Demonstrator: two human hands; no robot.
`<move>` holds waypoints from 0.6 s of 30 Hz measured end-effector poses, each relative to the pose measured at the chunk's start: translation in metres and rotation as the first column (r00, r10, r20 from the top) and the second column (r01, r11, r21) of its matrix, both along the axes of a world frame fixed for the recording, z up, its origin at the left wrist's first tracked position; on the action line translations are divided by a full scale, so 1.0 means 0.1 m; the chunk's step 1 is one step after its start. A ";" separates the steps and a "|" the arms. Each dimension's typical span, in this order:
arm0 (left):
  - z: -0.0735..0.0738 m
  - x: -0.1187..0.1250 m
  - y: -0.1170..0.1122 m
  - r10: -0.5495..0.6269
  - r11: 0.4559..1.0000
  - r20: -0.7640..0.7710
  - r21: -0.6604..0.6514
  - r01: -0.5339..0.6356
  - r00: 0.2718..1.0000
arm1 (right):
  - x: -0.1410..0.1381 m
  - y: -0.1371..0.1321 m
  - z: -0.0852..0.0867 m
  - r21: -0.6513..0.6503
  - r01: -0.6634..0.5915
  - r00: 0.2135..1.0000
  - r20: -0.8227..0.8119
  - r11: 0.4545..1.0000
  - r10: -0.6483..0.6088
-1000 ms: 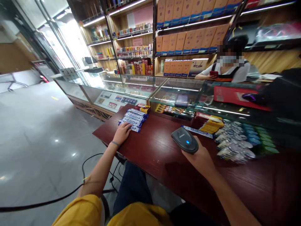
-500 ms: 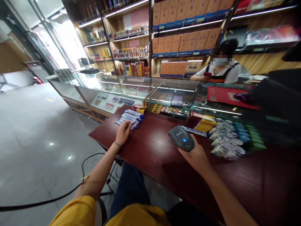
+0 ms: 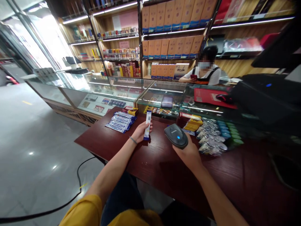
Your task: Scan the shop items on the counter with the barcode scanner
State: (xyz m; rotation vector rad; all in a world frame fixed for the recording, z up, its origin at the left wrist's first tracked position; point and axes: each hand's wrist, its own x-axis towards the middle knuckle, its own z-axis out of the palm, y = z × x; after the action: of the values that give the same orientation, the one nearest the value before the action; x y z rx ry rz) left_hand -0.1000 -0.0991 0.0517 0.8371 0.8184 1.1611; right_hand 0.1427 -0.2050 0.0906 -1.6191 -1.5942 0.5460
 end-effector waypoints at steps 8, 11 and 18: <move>-0.07 -0.03 -0.11 0.043 0.999 -0.074 -0.028 -0.045 0.996 | 0.08 0.06 -0.08 -0.022 -0.173 0.959 0.223 0.985 0.173; -0.04 -0.01 -0.13 0.045 0.999 -0.116 -0.011 -0.046 0.992 | 0.06 0.06 -0.13 -0.003 -0.201 0.924 0.331 0.979 0.191; -0.03 -0.02 -0.15 0.032 0.999 -0.038 -0.019 -0.033 0.999 | 0.06 0.06 -0.08 -0.007 -0.206 0.927 0.320 0.979 0.197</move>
State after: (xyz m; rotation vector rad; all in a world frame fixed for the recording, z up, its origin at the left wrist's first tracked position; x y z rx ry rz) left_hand -0.1023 -0.1142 0.0483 0.8345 0.8763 1.1667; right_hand 0.1483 -0.1994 0.0822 -1.5922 -2.0152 0.3768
